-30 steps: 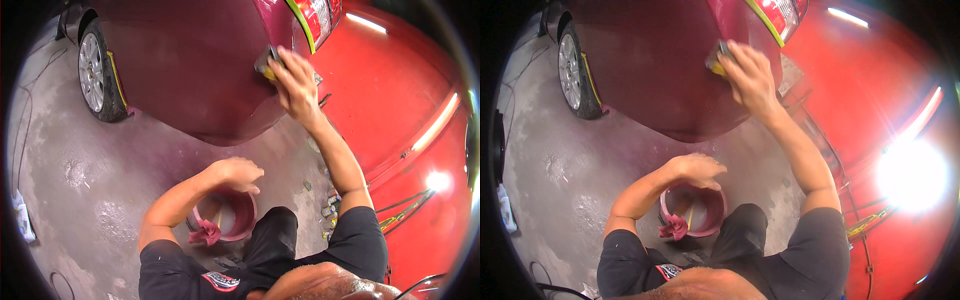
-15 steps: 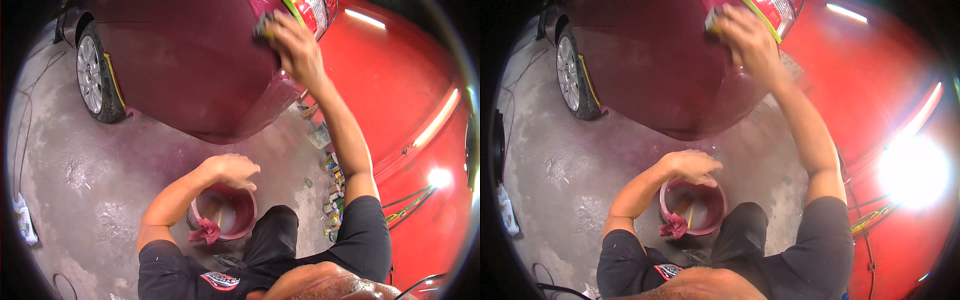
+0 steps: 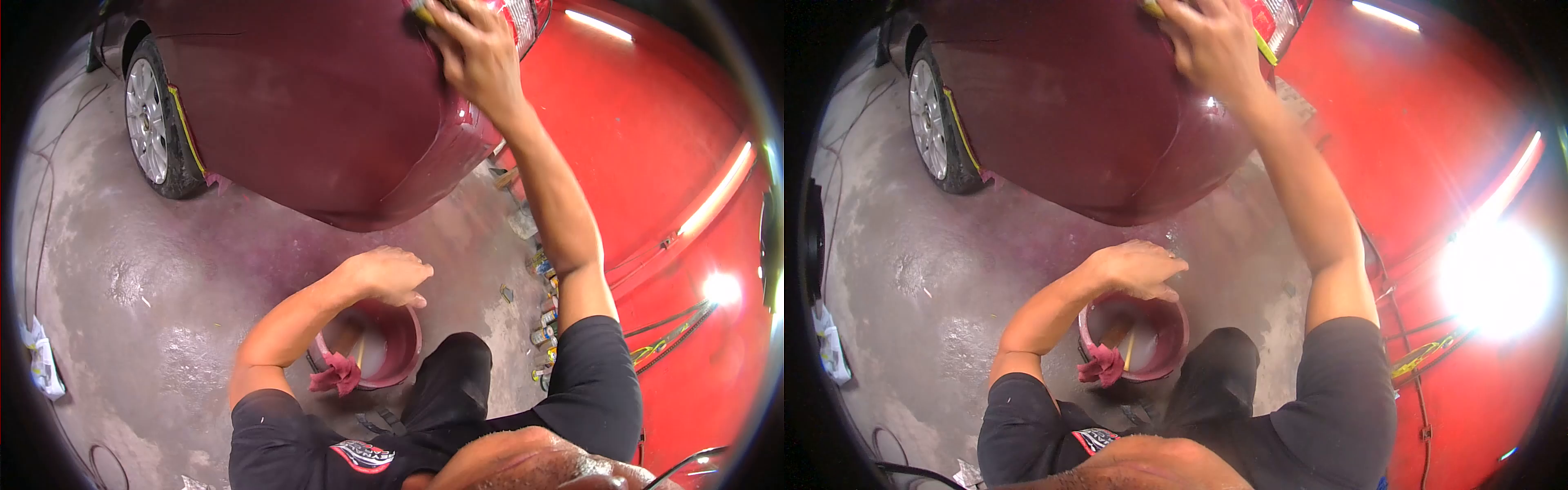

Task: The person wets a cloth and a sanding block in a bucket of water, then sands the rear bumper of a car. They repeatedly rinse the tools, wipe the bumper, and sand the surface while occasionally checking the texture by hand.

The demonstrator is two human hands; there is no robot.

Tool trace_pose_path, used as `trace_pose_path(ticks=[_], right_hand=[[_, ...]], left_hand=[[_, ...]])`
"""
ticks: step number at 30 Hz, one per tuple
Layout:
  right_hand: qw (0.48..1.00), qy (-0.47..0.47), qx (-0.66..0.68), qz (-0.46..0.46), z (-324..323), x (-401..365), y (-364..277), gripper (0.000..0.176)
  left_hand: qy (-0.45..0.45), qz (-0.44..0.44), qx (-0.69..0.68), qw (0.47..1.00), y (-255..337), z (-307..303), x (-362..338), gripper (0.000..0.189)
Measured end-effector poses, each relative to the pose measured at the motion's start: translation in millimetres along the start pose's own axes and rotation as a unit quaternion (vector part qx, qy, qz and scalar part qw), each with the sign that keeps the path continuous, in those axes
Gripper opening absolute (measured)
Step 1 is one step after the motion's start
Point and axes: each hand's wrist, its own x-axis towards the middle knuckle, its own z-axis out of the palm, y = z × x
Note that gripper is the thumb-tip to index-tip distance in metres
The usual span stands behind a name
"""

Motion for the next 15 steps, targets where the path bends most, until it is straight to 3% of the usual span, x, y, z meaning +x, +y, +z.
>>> trace_pose_path(ticks=[3, 6, 7, 9, 12, 13, 15], right_hand=[[0.999, 0.026, 0.041, -0.012, -20, -64, -35, 0.034], [0.997, 0.026, 0.030, -0.067, -7, -34, -13, 0.033], [0.997, -0.005, 0.057, -0.053, -2, -6, -7, 0.038], [0.996, -0.028, 0.065, -0.051, -7, 26, -14, 0.034], [0.996, -0.024, 0.087, -0.007, -11, -28, -12, 0.039], [0.998, 0.023, 0.057, -0.034, -17, -63, -23, 0.032], [0.994, 0.030, 0.091, 0.052, -26, -112, -43, 0.027]], left_hand=[[0.010, 0.024, -0.015, 1.000, 0, -13, -14, 0.053], [0.009, 0.017, -0.042, 0.999, -5, -11, -17, 0.048], [0.021, 0.013, -0.049, 0.998, -6, -7, -13, 0.047], [0.011, 0.001, -0.037, 0.999, -1, -5, -6, 0.047], [0.006, -0.004, -0.027, 1.000, -2, -5, -6, 0.053], [0.011, 0.000, -0.024, 1.000, -4, -8, -9, 0.059], [0.015, 0.004, -0.011, 1.000, -9, -11, -15, 0.059]])
